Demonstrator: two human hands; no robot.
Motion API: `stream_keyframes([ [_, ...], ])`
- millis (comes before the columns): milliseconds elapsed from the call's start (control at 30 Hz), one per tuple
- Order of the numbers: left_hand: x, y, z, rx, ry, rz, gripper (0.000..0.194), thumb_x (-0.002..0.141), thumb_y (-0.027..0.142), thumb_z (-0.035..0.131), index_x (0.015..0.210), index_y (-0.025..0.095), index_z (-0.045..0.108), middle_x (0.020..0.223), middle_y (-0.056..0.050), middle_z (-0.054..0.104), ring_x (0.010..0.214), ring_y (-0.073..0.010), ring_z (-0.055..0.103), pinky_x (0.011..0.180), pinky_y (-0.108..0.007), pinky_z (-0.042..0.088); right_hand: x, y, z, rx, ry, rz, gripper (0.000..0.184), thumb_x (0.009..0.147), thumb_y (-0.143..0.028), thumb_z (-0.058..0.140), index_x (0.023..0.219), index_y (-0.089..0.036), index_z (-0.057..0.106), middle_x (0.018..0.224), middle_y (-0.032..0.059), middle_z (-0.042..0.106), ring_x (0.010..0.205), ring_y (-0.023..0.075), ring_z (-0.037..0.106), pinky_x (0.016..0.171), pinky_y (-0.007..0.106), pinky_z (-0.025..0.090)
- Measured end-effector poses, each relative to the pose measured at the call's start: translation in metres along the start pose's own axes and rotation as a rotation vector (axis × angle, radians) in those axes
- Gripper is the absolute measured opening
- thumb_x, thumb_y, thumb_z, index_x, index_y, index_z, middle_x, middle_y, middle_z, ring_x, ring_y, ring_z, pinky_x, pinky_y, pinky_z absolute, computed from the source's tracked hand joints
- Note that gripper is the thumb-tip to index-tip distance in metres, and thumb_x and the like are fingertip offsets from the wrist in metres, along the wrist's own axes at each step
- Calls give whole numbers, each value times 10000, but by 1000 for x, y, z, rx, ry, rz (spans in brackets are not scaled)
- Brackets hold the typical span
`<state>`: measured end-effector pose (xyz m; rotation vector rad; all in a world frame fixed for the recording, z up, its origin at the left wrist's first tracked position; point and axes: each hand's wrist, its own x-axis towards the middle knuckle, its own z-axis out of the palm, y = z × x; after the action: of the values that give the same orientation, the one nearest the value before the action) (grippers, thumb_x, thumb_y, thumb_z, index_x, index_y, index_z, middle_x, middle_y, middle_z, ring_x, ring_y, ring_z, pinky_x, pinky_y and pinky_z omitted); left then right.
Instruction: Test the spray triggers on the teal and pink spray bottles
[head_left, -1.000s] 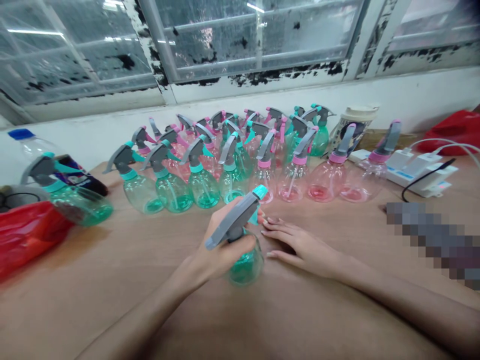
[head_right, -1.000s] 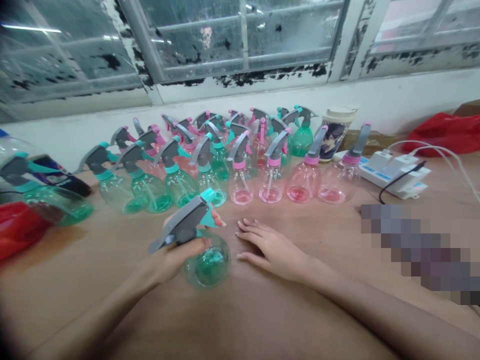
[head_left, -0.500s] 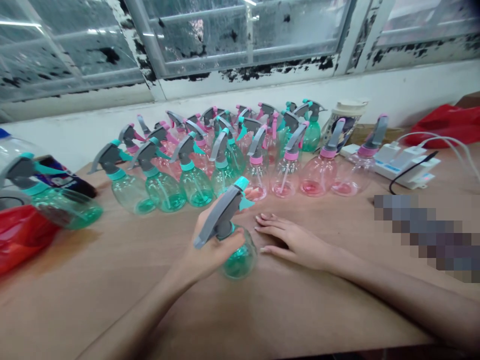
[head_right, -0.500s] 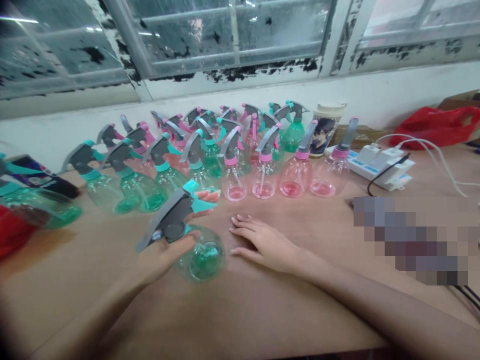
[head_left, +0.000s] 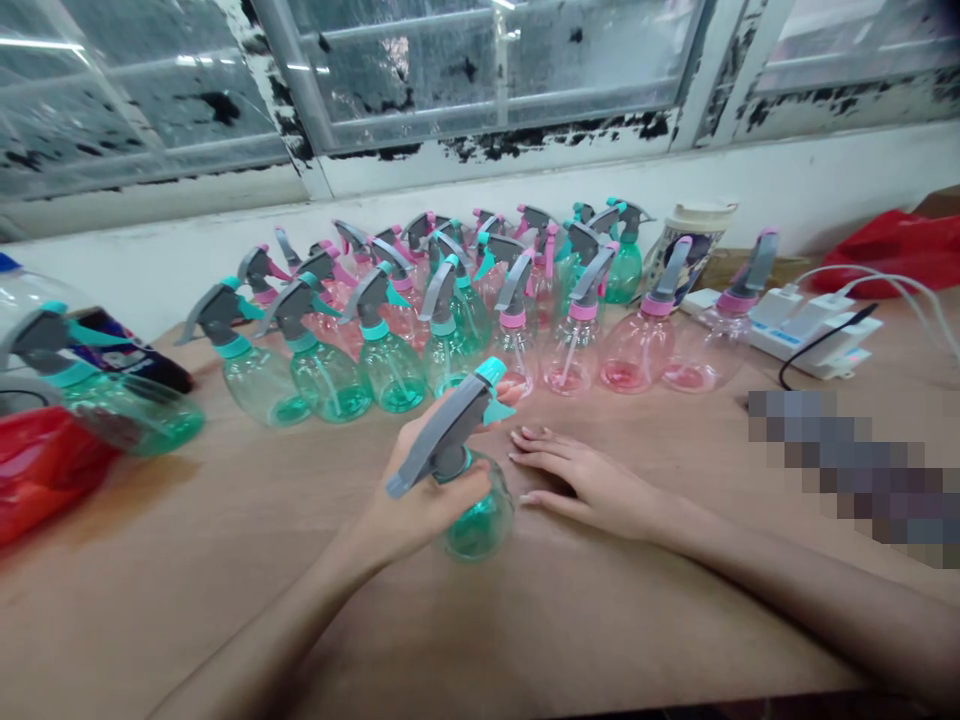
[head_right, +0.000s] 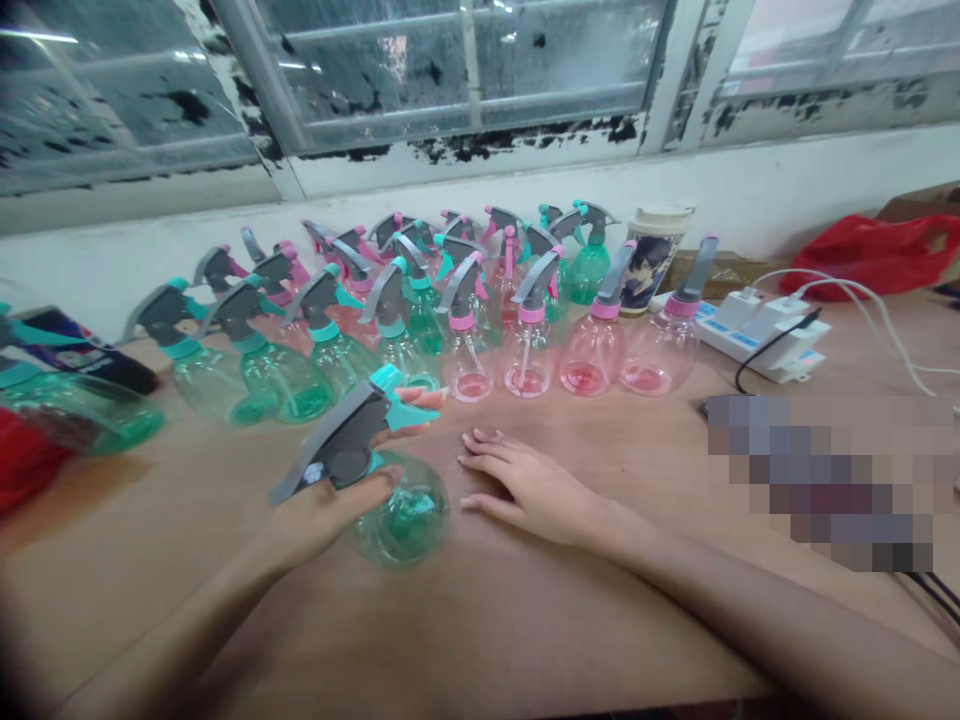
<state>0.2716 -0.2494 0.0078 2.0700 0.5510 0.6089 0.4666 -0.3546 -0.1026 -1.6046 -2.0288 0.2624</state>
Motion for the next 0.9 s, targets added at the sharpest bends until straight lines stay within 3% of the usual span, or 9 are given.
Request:
stream_keyframes([
  [267,0,-2,0,35,-4,-9,321,696,279,555,1010,215,572,777,-12,613,591,-168,550,584,-317,475,1,-1,0,-27,-21,5,585,952,-531,474,1378,-133,528,1486,129,464,1402,270,381,1160,485,323],
  [467,-2,0,2,27,49,8,416,739,274,556,1150,215,550,1003,-64,647,923,-252,634,718,-344,515,-1,0,1,10,11,-2,540,940,-502,520,1379,-187,535,1484,110,471,1396,273,391,1153,484,336],
  [567,-2,-1,2,9,57,16,355,719,250,563,1073,222,561,974,-49,649,918,-248,641,734,-344,520,-1,1,1,15,13,-2,532,941,-496,521,1384,-202,529,1482,104,476,1394,272,395,1151,491,337],
  [700,-1,-1,1,10,58,65,246,689,173,536,926,229,572,891,-8,631,785,-182,615,751,-314,513,-1,1,1,1,3,-8,535,945,-502,509,1374,-184,535,1465,116,497,1390,269,403,1149,491,340],
  [900,-3,4,-1,29,54,86,199,666,181,506,852,223,563,809,7,608,695,-160,557,622,-276,452,-1,-1,0,9,15,-12,532,940,-492,525,1374,-185,536,1454,115,512,1388,267,406,1151,478,340],
])
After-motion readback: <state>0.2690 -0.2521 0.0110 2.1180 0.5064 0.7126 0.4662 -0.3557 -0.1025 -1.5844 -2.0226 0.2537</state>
